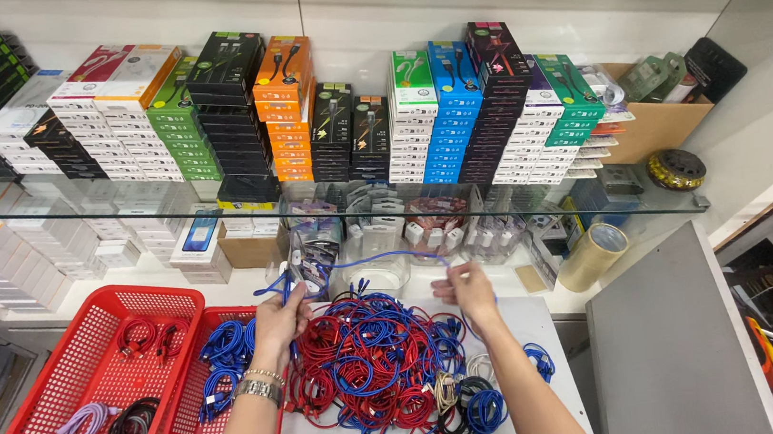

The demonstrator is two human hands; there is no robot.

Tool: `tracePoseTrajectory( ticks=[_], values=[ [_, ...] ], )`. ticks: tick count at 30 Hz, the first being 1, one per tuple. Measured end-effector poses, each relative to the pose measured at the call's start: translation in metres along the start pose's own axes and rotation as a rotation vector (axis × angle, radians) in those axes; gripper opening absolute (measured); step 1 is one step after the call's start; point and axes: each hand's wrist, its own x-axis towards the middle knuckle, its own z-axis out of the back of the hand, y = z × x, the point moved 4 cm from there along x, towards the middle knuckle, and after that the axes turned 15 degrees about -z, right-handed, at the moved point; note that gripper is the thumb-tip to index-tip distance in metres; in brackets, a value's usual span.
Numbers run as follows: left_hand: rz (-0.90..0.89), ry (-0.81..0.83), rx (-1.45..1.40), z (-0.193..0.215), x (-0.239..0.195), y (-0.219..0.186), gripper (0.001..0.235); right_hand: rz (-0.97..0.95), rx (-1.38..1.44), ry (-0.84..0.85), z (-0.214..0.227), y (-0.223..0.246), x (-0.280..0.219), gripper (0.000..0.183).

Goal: The person untangles and sorts a pile of red, blue, and black cables on a counter. They coil each cable and place it into one of two red baskets. The person handles the cables one at a time, separating them by color and type.

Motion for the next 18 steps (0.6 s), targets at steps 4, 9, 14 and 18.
tracePoseTrajectory(
  ticks=[4,9,14,18],
  values=[
    [0.083,-0.161,-0.119,0.045,-0.001,0.036,0.036,0.230,-0.067,-0.231,0.049,0.021,0.016,0.018],
    [0.149,-0.323,-0.510,0.046,-0.003,0.039,0.044,0.322,-0.208,-0.303,0.049,0.016,0.007,0.020],
    [0.184,0.042,-0.803,-0.063,-0.040,-0.008,0.043,0.389,0.056,0.001,-0.004,0.016,-0.006,0.026],
    [0.153,0.240,-0.561,-0.129,-0.056,-0.040,0.041,0.535,-0.303,0.099,-0.055,0.017,-0.043,0.025]
  ],
)
